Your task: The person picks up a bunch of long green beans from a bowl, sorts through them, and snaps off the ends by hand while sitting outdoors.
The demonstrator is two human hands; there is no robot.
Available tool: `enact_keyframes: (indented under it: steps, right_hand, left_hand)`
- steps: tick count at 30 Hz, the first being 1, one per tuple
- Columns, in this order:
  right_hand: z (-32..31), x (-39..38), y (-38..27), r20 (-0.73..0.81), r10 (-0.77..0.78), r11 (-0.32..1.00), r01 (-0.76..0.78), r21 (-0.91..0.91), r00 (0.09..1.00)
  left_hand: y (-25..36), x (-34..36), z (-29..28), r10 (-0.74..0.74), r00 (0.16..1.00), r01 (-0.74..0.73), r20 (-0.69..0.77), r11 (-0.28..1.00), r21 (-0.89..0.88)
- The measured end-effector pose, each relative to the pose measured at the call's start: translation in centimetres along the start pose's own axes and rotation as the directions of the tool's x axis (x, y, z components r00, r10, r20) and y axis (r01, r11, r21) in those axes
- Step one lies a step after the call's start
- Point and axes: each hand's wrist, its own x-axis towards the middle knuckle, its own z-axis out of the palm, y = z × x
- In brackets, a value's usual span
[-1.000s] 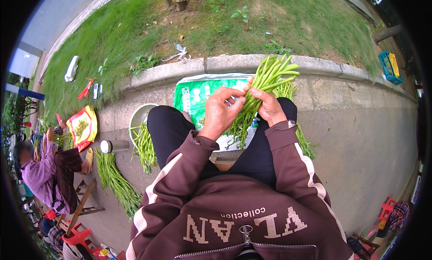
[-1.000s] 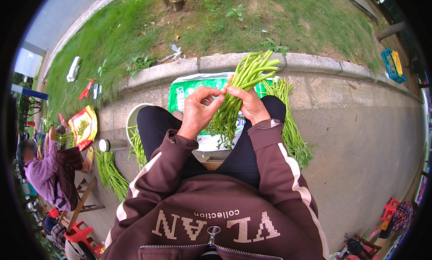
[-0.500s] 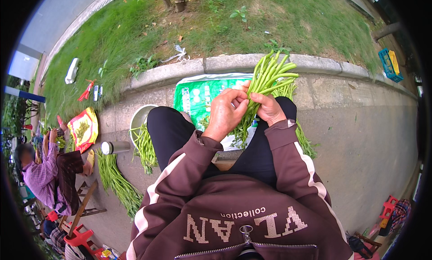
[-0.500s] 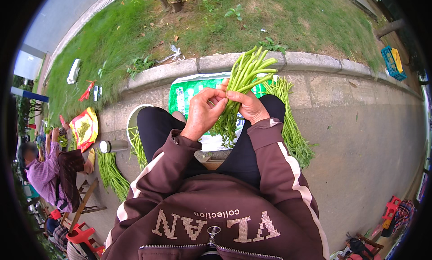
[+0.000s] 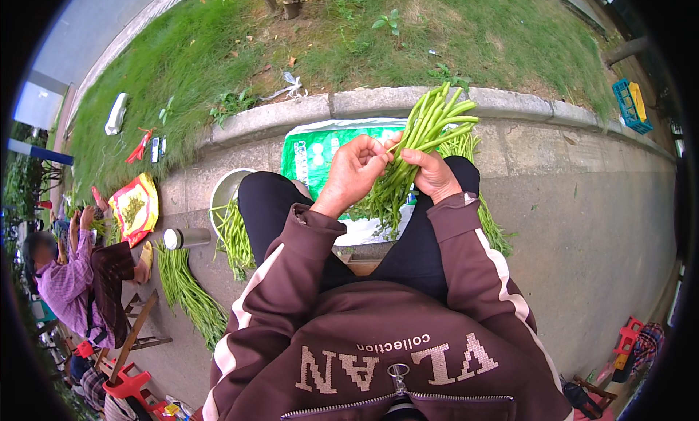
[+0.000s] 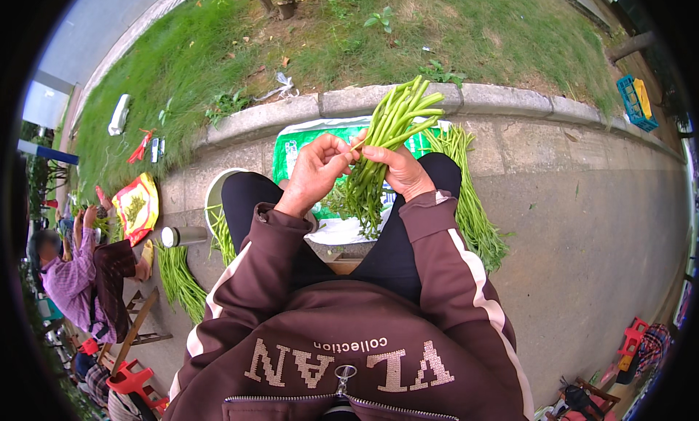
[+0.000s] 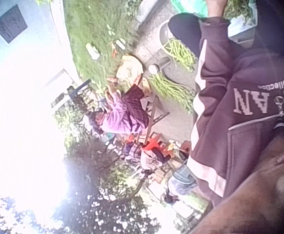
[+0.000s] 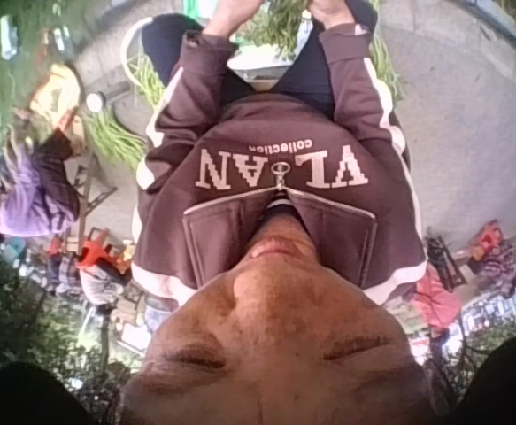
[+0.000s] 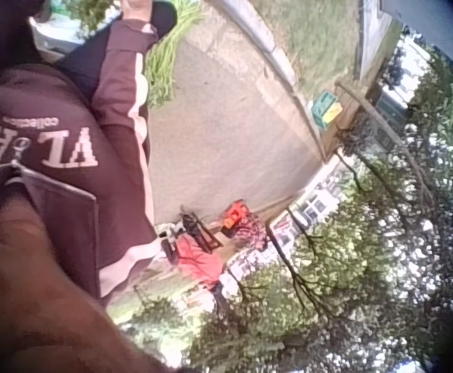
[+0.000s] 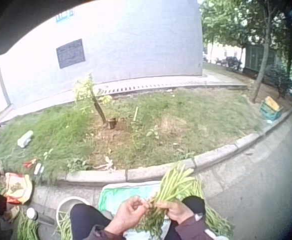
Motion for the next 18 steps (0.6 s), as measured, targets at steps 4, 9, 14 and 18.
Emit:
enact_keyframes:
  steps: [4, 9, 14, 18]
  right_hand:
    - [0.6, 0.0, -0.3, -0.006, 0.003, 1.0, -0.003, -0.011, 1.0]
    - [0.9, -0.1, -0.2, -0.083, 0.03, 1.0, -0.031, -0.003, 0.996]
    - [0.0, 0.1, 0.0, -0.067, 0.018, 0.992, -0.027, -0.122, 0.998]
    - [0.2, 0.1, 0.0, -0.09, 0.018, 0.991, -0.03, -0.133, 0.996]
  left_hand:
    - [0.8, -0.1, -0.3, -0.021, 1.0, 0.021, 0.001, 0.999, -0.035]
    - [2.5, 0.3, -0.9, -0.086, 0.996, 0.084, -0.008, 0.985, -0.149]
    - [3.4, 0.4, -1.0, -0.139, 0.99, 0.125, -0.034, 0.957, -0.261]
    - [2.6, -0.4, -1.8, -0.229, 0.972, 0.236, 0.06, 0.942, -0.239]
